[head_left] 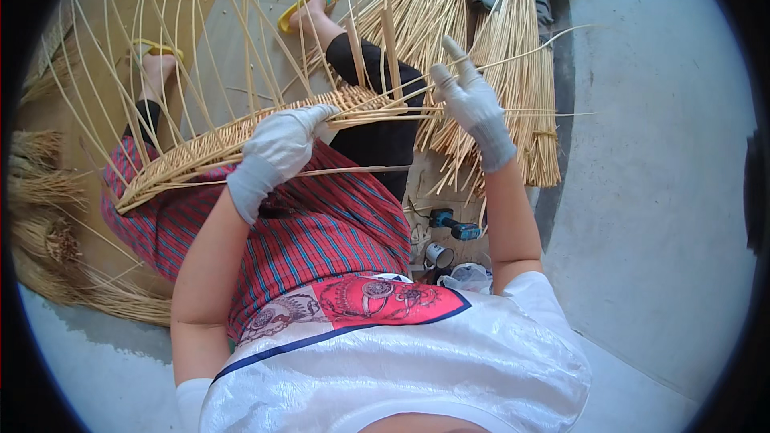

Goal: Weaving a large wicker or reed basket while sitting on the floor.

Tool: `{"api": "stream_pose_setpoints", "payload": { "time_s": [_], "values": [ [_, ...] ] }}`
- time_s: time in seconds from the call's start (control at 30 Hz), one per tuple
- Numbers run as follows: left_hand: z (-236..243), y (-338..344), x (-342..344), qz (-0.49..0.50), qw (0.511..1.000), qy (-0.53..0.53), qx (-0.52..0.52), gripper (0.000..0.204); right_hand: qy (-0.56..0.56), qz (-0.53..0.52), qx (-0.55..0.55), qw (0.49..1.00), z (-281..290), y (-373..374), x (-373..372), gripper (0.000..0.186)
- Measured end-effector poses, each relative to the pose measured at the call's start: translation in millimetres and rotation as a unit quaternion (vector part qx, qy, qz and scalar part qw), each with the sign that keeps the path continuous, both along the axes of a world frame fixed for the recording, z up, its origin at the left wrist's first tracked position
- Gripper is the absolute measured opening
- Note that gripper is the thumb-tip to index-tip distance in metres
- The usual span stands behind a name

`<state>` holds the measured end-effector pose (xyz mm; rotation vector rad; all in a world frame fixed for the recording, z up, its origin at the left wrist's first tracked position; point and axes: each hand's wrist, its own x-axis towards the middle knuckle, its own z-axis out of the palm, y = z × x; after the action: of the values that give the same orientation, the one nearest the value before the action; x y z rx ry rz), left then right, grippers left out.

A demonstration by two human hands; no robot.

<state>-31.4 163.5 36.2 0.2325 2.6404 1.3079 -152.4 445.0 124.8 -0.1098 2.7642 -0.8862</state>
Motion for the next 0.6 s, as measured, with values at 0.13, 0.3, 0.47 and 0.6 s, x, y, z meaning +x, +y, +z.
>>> {"api": "stream_pose_setpoints", "payload": {
  "time_s": [0.13,0.3,0.47,0.6],
  "values": [
    [-3,12,3,0.046,0.998,-0.024,-0.026,0.030,0.200,-0.088,-0.124,0.968,-12,-21,-32,0.087],
    [25,15,5,0.072,0.993,-0.090,0.001,0.032,0.350,0.340,-0.041,0.872,18,-151,-46,0.031],
    [43,38,29,0.102,0.948,0.176,-0.246,0.044,0.150,0.363,0.083,0.916,5,-250,-43,0.027],
    [58,61,23,0.125,0.920,0.247,-0.278,0.050,0.180,0.305,0.010,0.935,16,-229,-39,0.028]
  ]
}}
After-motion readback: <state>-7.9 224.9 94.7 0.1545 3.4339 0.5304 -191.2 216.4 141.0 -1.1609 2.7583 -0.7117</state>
